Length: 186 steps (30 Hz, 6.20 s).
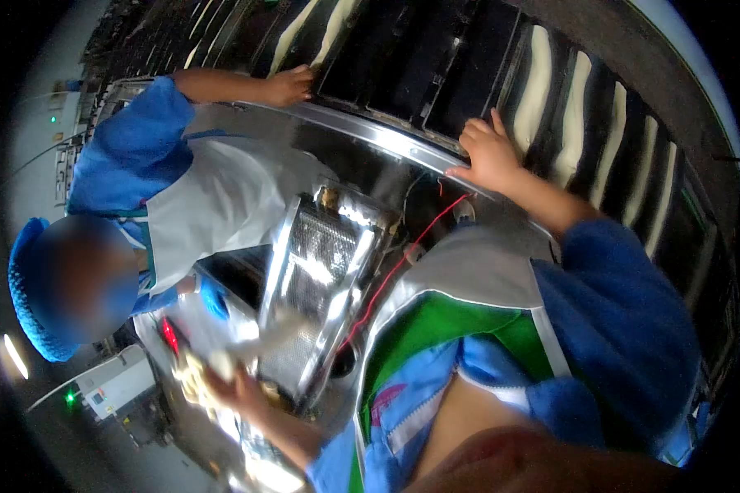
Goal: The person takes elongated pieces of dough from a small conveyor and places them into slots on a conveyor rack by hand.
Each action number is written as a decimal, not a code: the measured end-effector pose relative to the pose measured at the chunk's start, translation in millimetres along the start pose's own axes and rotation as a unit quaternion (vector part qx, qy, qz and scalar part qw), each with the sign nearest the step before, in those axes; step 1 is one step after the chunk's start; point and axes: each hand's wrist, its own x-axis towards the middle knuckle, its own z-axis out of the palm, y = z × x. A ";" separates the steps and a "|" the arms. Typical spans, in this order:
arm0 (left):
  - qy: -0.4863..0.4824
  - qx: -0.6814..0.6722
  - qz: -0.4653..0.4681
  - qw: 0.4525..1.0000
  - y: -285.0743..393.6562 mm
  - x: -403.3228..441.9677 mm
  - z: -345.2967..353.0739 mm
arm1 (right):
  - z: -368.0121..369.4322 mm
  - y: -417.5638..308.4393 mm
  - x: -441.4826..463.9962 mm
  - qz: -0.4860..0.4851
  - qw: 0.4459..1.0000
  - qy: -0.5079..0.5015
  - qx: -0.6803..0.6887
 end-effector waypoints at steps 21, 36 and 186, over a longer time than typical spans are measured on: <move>-0.261 -0.279 0.157 0.911 274.1 40.1 309.6 | 16.6 44.8 -9.9 -0.051 0.994 0.021 0.089; -0.335 -0.293 0.242 0.862 292.1 51.0 310.8 | 28.4 19.1 8.1 -0.059 0.996 0.066 0.019; -0.376 -0.165 0.229 0.883 251.7 69.5 399.4 | 39.0 -15.8 240.0 -0.101 0.995 0.014 -0.021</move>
